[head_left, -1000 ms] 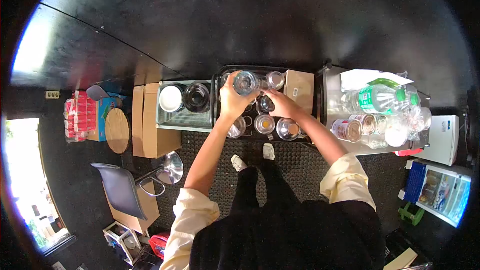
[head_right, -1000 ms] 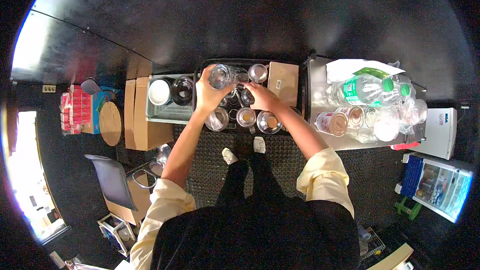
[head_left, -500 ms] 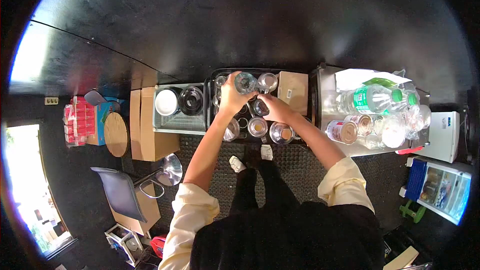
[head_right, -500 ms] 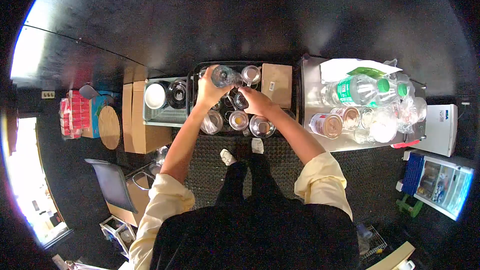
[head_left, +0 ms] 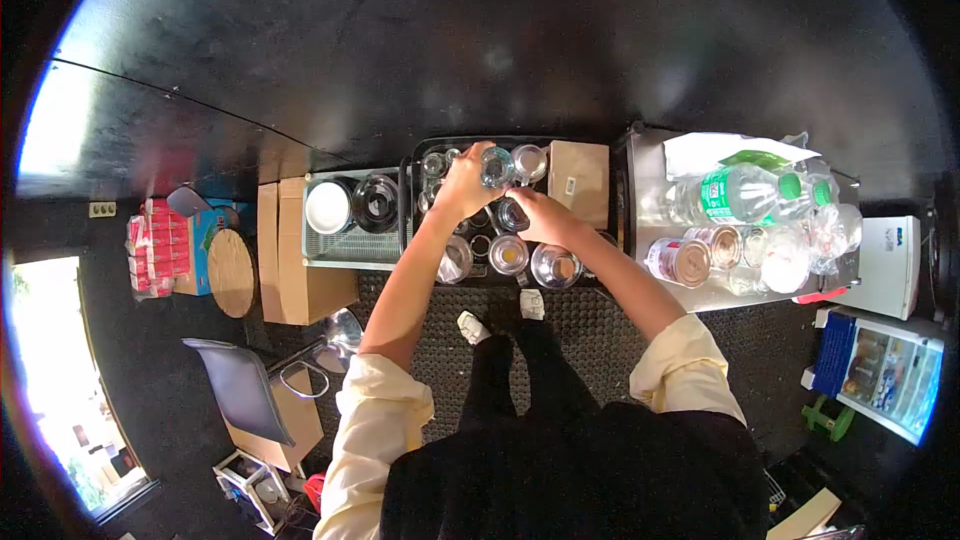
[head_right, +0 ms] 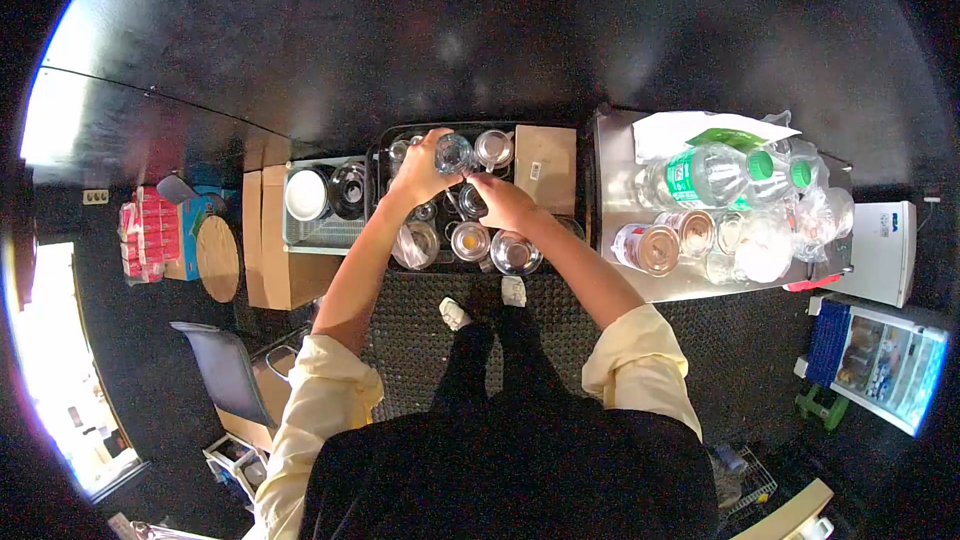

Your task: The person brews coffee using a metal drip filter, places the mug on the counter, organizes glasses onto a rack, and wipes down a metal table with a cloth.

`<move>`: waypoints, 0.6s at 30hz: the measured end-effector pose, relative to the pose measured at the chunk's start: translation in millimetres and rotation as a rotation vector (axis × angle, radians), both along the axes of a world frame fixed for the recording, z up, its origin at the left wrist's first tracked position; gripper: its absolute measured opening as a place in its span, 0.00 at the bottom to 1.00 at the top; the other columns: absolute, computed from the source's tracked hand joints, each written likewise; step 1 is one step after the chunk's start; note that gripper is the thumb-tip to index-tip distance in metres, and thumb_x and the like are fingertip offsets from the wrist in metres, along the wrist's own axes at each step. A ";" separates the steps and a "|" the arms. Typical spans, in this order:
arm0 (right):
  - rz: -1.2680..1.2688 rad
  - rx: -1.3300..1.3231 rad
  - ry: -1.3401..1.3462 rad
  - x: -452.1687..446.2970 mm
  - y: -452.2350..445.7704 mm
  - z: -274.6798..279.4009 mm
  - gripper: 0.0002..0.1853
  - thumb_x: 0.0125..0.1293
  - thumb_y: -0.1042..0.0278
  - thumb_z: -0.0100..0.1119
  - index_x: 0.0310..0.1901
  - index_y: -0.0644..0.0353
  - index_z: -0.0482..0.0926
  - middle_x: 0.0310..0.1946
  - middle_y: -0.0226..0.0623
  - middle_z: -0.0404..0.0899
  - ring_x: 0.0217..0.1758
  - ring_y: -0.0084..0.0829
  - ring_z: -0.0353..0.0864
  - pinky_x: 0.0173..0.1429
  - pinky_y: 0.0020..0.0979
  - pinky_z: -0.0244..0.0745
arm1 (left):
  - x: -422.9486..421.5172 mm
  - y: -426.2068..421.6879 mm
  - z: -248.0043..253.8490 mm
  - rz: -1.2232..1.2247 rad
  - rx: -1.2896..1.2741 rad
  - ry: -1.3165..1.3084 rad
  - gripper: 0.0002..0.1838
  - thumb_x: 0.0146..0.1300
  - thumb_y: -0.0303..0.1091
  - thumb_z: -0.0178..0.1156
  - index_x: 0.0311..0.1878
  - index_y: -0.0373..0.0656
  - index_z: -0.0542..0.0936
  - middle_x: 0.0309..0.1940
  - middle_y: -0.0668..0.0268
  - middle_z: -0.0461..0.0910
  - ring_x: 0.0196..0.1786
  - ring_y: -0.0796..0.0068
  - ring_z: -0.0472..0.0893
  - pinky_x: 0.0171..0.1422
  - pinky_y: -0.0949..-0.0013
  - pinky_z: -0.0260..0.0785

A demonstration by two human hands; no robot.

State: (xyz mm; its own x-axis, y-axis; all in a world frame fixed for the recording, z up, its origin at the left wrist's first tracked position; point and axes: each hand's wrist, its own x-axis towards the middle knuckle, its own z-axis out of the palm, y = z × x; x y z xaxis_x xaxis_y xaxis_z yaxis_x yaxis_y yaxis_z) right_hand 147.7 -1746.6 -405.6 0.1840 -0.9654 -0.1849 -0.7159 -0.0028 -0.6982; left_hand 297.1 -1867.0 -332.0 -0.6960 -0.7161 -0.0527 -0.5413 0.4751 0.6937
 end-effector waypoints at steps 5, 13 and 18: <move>-0.007 -0.004 0.026 -0.3 0.1 -4.9 0.44 0.47 0.65 0.72 0.66 0.63 0.61 0.62 0.51 0.68 0.62 0.48 0.72 0.65 0.40 0.70 | -2.2 0.8 -7.0 -0.008 -0.024 -0.042 0.40 0.39 0.31 0.75 0.59 0.36 0.69 0.51 0.47 0.78 0.54 0.47 0.78 0.59 0.56 0.72; -0.074 0.070 0.051 1.7 2.3 3.5 0.44 0.45 0.62 0.74 0.64 0.64 0.62 0.59 0.55 0.70 0.61 0.50 0.72 0.64 0.41 0.70 | -3.5 1.2 -30.3 -0.006 0.009 -0.013 0.39 0.38 0.29 0.73 0.58 0.38 0.69 0.50 0.46 0.78 0.55 0.48 0.78 0.60 0.58 0.70; -0.085 0.117 0.064 0.8 1.5 7.5 0.42 0.46 0.63 0.74 0.61 0.64 0.63 0.57 0.56 0.71 0.60 0.51 0.73 0.64 0.42 0.71 | -4.2 2.2 -36.7 0.023 0.058 -0.094 0.39 0.37 0.28 0.73 0.58 0.38 0.69 0.51 0.45 0.77 0.56 0.47 0.76 0.61 0.58 0.70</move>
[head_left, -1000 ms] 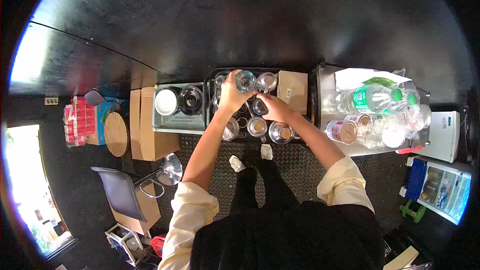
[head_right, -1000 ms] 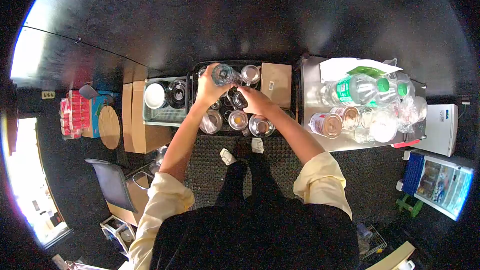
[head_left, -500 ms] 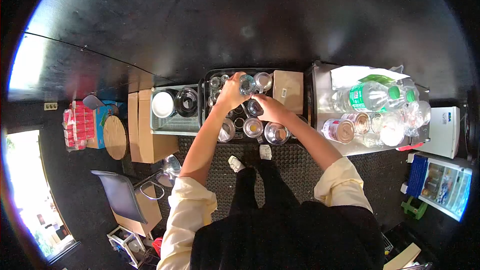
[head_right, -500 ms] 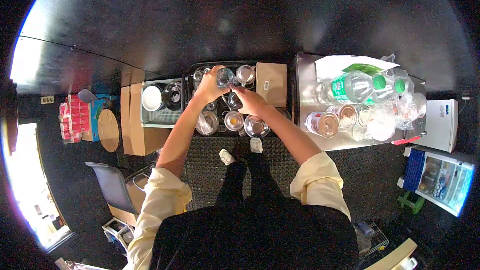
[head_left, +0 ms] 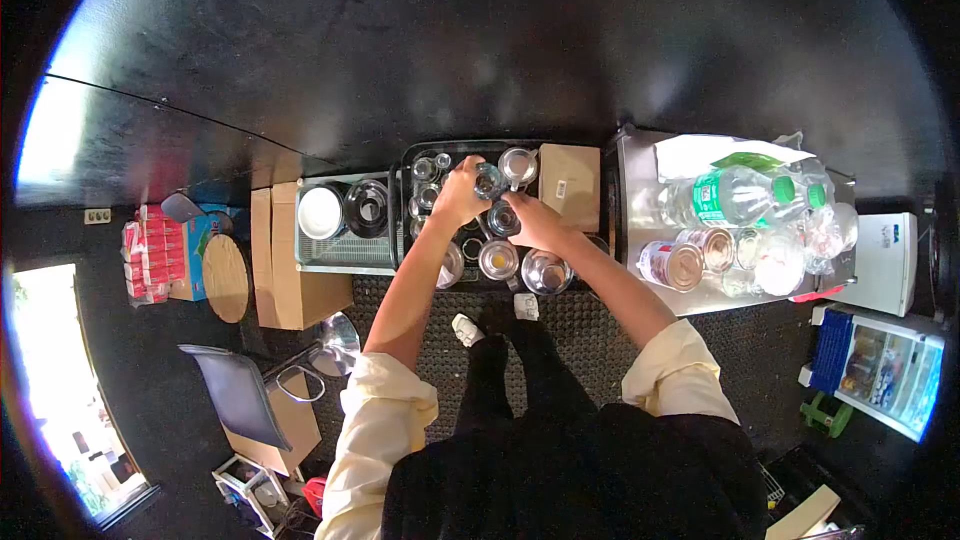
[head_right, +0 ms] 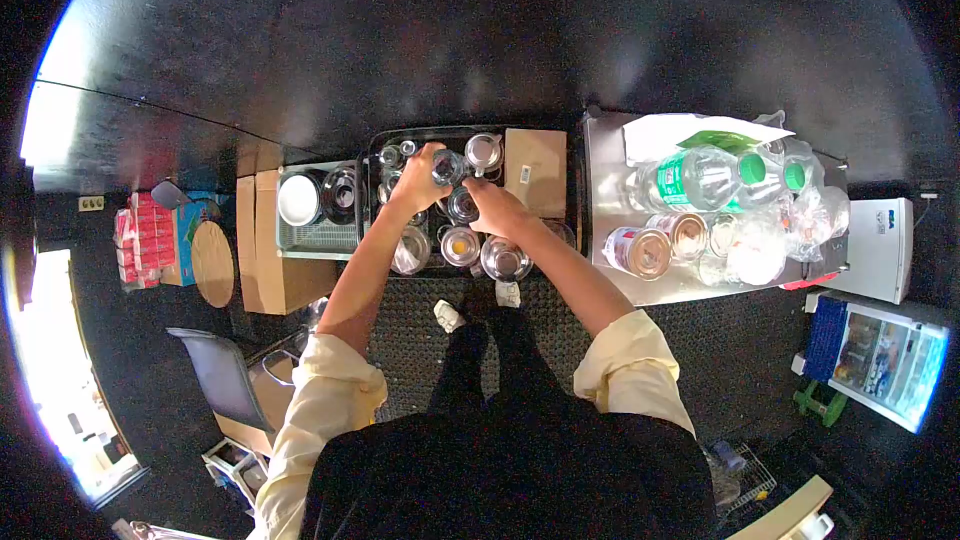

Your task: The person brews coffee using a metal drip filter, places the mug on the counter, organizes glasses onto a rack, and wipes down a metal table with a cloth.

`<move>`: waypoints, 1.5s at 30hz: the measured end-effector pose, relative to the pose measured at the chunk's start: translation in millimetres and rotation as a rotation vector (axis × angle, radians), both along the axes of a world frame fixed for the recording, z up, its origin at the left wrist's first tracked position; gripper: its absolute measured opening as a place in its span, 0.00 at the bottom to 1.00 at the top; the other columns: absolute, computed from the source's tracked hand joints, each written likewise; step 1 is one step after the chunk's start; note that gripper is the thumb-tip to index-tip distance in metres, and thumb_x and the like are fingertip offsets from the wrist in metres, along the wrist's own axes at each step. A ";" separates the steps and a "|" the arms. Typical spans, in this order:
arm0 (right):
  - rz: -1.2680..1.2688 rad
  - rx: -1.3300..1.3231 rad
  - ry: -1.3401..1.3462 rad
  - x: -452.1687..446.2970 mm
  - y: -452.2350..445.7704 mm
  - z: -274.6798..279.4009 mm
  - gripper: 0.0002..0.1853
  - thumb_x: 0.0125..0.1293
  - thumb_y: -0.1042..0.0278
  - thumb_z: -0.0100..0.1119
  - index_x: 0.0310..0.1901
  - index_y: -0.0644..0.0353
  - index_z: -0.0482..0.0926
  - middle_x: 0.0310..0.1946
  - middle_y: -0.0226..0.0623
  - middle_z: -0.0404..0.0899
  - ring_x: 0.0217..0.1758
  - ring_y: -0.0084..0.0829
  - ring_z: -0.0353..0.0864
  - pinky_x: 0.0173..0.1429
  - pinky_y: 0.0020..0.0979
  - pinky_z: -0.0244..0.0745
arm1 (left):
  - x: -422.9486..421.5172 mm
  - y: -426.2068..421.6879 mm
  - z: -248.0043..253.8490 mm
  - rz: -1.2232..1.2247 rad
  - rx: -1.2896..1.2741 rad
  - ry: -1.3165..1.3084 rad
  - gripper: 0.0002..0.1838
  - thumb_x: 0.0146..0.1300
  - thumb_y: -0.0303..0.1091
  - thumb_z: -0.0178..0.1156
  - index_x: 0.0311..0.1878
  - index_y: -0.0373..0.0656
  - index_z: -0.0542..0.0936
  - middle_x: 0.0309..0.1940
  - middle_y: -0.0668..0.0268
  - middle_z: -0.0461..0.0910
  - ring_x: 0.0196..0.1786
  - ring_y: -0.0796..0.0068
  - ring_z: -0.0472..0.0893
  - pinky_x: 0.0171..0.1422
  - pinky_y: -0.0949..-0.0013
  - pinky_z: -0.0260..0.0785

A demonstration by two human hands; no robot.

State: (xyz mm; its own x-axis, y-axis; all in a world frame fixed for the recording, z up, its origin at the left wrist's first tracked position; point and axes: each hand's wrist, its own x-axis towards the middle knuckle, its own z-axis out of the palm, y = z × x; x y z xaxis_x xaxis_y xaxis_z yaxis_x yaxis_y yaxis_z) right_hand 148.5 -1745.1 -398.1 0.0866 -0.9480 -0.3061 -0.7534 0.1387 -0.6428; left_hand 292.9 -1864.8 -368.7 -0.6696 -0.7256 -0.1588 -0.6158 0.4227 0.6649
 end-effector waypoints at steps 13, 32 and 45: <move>0.033 -0.106 -0.063 -6.0 1.7 -12.6 0.41 0.43 0.69 0.71 0.61 0.64 0.64 0.55 0.53 0.72 0.59 0.49 0.73 0.63 0.42 0.71 | -5.9 3.4 -4.4 -0.041 -0.128 -0.223 0.42 0.37 0.24 0.73 0.61 0.35 0.68 0.55 0.49 0.75 0.55 0.49 0.78 0.58 0.58 0.74; 0.033 -0.059 -0.090 -8.2 5.4 -9.0 0.43 0.46 0.66 0.72 0.65 0.62 0.63 0.62 0.52 0.68 0.63 0.49 0.71 0.67 0.40 0.68 | 23.0 17.9 -7.8 -0.183 -0.227 -0.127 0.48 0.43 0.19 0.65 0.71 0.37 0.55 0.69 0.50 0.60 0.69 0.52 0.64 0.69 0.60 0.64; -0.216 -0.282 -0.249 -8.9 31.1 13.8 0.25 0.62 0.58 0.63 0.59 0.60 0.73 0.58 0.50 0.74 0.62 0.45 0.73 0.64 0.38 0.69 | 42.7 66.2 10.2 -0.141 -0.387 -0.099 0.38 0.55 0.26 0.58 0.70 0.37 0.59 0.72 0.50 0.53 0.74 0.48 0.55 0.75 0.54 0.52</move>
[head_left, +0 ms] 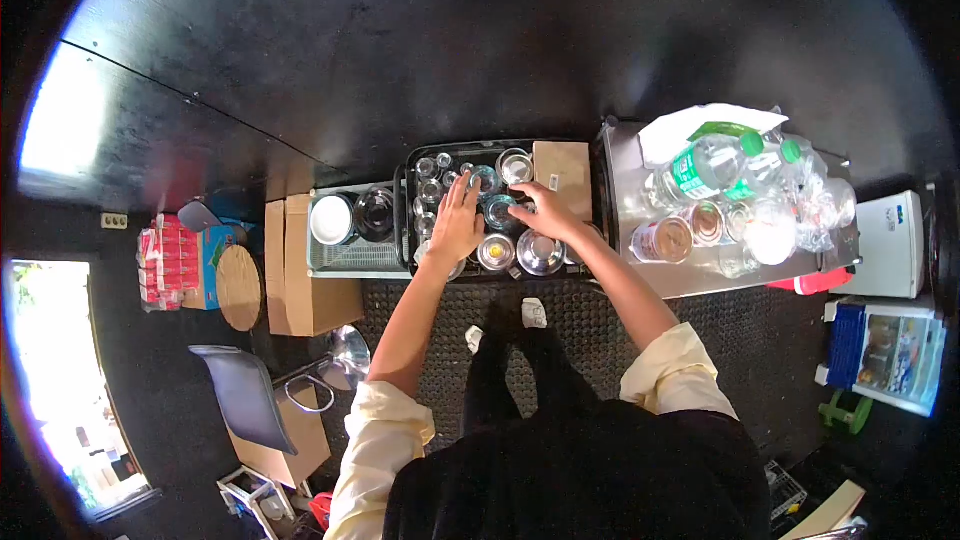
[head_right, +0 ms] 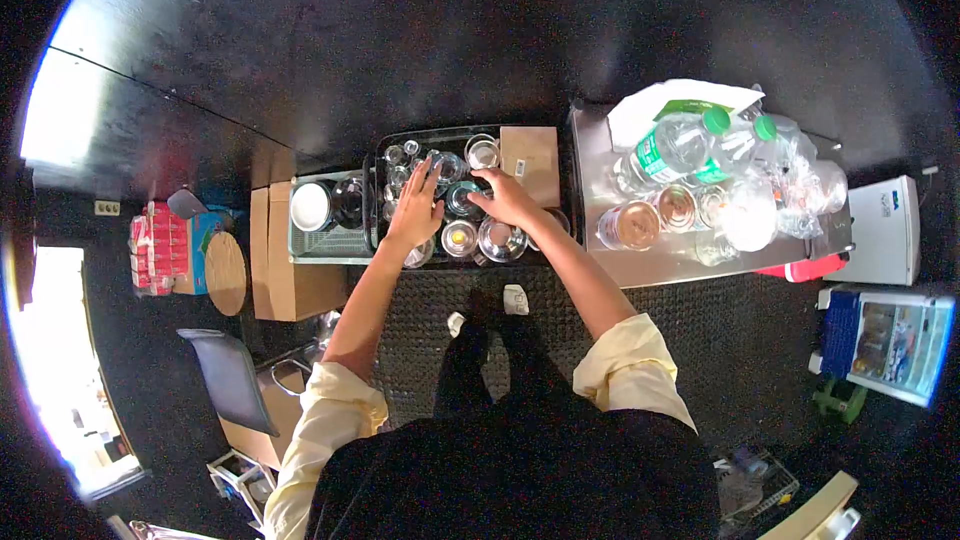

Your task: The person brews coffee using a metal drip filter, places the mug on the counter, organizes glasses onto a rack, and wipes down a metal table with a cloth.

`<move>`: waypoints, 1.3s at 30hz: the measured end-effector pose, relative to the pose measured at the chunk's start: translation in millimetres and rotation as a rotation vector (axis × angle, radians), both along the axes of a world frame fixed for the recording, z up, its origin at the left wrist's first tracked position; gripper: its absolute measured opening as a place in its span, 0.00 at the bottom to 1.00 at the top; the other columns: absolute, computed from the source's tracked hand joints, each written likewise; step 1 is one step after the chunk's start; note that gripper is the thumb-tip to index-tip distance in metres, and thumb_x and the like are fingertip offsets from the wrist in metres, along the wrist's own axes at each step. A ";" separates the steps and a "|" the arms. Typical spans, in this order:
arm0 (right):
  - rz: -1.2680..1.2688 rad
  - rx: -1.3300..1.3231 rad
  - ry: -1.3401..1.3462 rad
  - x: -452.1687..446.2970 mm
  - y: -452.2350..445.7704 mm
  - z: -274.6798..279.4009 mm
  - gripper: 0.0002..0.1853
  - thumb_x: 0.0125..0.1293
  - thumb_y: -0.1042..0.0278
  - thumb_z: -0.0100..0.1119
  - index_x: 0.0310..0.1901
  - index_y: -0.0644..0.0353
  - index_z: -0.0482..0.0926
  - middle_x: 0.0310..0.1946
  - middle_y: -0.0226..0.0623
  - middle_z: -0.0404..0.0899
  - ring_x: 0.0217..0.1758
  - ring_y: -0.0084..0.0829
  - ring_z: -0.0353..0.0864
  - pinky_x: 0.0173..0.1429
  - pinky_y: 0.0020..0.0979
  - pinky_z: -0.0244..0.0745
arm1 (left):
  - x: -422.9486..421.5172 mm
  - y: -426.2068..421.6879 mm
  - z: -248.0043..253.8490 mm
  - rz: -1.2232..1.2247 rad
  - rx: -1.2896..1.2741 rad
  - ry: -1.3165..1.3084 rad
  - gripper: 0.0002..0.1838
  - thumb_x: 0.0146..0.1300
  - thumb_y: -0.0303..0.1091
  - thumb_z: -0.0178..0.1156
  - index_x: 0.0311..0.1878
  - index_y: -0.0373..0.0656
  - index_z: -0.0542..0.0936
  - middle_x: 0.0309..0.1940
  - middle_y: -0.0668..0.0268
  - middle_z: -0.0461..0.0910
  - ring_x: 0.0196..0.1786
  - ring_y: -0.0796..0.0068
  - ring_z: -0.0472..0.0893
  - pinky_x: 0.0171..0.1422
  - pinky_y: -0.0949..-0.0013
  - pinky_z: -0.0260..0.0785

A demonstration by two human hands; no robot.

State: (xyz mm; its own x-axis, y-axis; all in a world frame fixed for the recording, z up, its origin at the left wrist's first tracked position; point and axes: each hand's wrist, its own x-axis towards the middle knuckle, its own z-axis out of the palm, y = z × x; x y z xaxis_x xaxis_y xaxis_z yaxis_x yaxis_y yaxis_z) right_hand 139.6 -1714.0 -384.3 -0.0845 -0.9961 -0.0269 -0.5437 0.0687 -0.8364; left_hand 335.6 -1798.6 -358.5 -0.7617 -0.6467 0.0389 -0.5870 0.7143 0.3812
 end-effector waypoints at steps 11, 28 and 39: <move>-0.595 -0.376 -0.165 29.9 159.9 29.3 0.09 0.68 0.68 0.59 0.39 0.67 0.78 0.32 0.39 0.80 0.34 0.26 0.81 0.36 0.27 0.75 | 111.6 131.8 14.8 -0.026 0.260 0.479 0.33 0.58 0.24 0.61 0.67 0.37 0.62 0.66 0.47 0.64 0.70 0.47 0.62 0.73 0.56 0.55; -0.615 1.081 -0.011 186.6 617.1 -119.0 0.19 0.60 0.50 0.62 0.44 0.57 0.84 0.48 0.44 0.82 0.54 0.46 0.79 0.56 0.45 0.74 | 290.8 271.2 -138.0 -0.090 0.702 -0.536 0.30 0.62 0.44 0.59 0.64 0.38 0.69 0.61 0.52 0.72 0.66 0.50 0.68 0.70 0.55 0.61; -0.826 0.926 -0.185 141.8 721.1 -173.4 0.20 0.55 0.48 0.66 0.35 0.59 0.86 0.33 0.43 0.85 0.42 0.44 0.84 0.46 0.41 0.77 | 136.7 318.7 -167.5 -0.268 0.732 -0.665 0.15 0.58 0.42 0.61 0.40 0.40 0.82 0.42 0.51 0.80 0.47 0.55 0.80 0.47 0.52 0.70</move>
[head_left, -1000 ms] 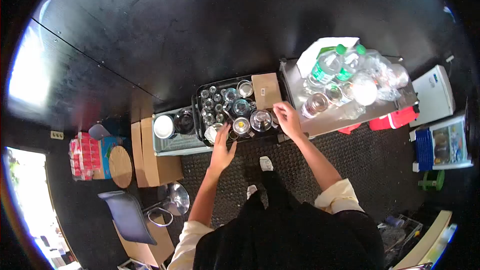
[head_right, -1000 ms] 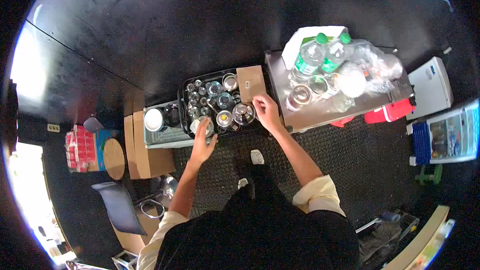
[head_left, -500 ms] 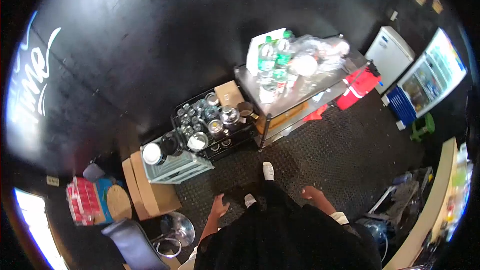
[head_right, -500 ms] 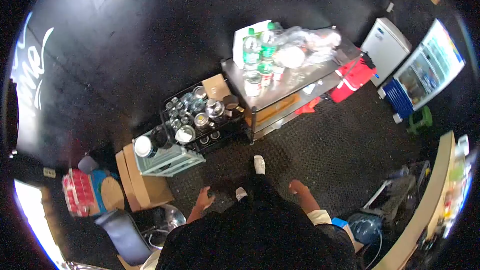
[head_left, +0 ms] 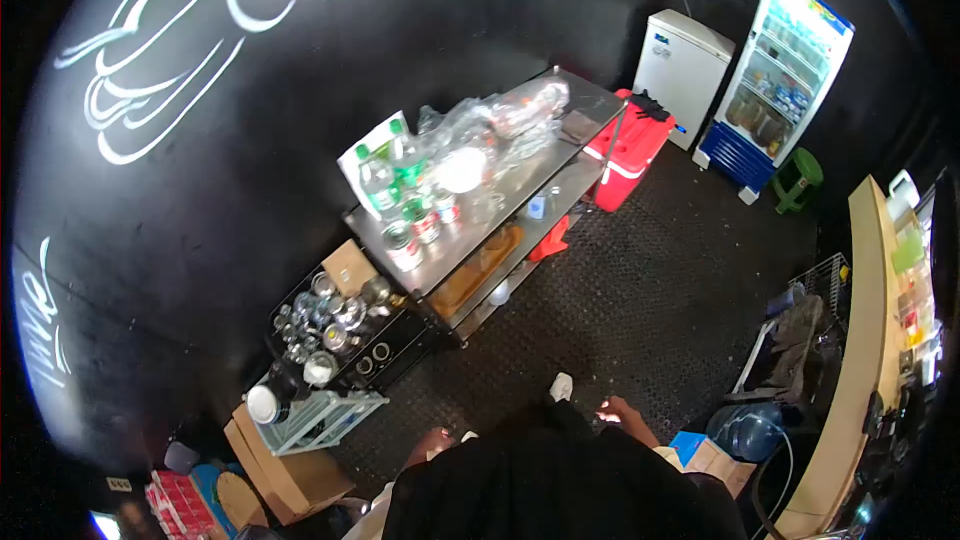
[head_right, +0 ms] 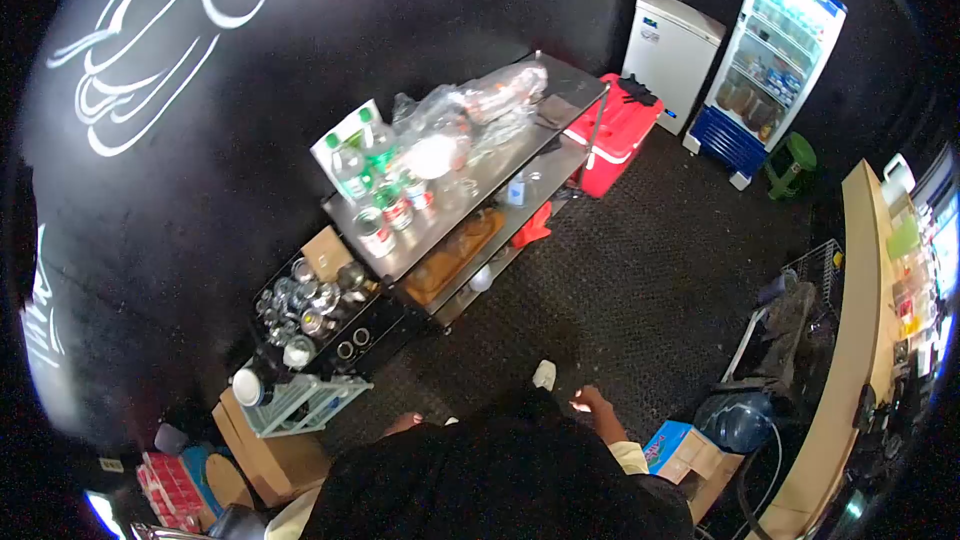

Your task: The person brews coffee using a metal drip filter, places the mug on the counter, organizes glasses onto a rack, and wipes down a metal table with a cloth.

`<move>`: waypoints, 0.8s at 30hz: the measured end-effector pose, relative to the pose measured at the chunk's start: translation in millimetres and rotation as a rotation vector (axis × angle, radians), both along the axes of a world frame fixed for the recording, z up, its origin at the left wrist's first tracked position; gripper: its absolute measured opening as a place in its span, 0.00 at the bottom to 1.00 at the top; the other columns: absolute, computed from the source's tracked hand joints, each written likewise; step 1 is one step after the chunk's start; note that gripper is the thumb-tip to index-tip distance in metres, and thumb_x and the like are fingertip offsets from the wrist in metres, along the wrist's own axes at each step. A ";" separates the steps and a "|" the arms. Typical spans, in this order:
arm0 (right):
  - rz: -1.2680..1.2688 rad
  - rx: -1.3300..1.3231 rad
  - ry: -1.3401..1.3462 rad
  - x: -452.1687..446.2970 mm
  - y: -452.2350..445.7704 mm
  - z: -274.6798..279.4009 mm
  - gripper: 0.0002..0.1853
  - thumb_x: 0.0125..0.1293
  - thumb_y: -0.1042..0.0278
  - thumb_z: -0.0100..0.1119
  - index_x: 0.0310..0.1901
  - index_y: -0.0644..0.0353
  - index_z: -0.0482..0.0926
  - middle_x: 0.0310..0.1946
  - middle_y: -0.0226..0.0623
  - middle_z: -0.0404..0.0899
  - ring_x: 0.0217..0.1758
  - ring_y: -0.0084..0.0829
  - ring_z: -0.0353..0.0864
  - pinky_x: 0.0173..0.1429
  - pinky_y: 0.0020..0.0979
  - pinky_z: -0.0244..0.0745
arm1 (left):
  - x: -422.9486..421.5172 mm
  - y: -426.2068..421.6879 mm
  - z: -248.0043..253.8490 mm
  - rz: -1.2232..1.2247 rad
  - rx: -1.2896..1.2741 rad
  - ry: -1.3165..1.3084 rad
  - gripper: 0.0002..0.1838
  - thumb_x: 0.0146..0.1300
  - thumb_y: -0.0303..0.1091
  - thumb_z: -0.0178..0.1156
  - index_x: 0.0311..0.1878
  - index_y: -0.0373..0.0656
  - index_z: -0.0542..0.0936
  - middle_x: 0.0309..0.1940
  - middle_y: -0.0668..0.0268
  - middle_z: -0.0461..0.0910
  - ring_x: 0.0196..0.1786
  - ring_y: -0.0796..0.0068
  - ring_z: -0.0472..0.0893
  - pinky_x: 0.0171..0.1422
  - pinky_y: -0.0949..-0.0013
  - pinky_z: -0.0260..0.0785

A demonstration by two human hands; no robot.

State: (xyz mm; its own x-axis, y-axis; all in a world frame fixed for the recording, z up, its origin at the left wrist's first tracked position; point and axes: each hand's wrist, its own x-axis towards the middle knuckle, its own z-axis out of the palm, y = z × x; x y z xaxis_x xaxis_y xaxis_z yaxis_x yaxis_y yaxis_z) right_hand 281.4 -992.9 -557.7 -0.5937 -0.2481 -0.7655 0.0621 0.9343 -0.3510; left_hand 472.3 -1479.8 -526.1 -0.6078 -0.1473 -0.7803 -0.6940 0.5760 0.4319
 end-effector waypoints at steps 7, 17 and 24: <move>-0.297 -0.097 0.186 -67.1 58.0 41.6 0.22 0.58 0.51 0.64 0.38 0.67 0.82 0.42 0.51 0.83 0.47 0.50 0.82 0.49 0.42 0.77 | -204.7 78.0 11.8 -0.543 -0.134 0.227 0.19 0.62 0.43 0.57 0.46 0.35 0.78 0.39 0.49 0.80 0.45 0.48 0.80 0.47 0.51 0.71; -0.611 -0.065 -0.210 -149.4 146.9 -22.6 0.11 0.65 0.61 0.60 0.31 0.61 0.81 0.25 0.39 0.82 0.20 0.30 0.78 0.24 0.34 0.72 | -416.1 150.1 114.3 0.044 0.204 0.782 0.20 0.62 0.29 0.60 0.57 0.43 0.74 0.50 0.61 0.81 0.52 0.67 0.81 0.56 0.63 0.72; -0.177 -0.148 0.037 -322.3 89.5 -31.6 0.10 0.64 0.61 0.61 0.36 0.59 0.82 0.28 0.35 0.82 0.33 0.29 0.80 0.37 0.36 0.74 | -555.8 149.0 131.2 0.126 0.311 0.963 0.19 0.62 0.30 0.62 0.56 0.39 0.74 0.48 0.59 0.81 0.52 0.67 0.81 0.58 0.64 0.72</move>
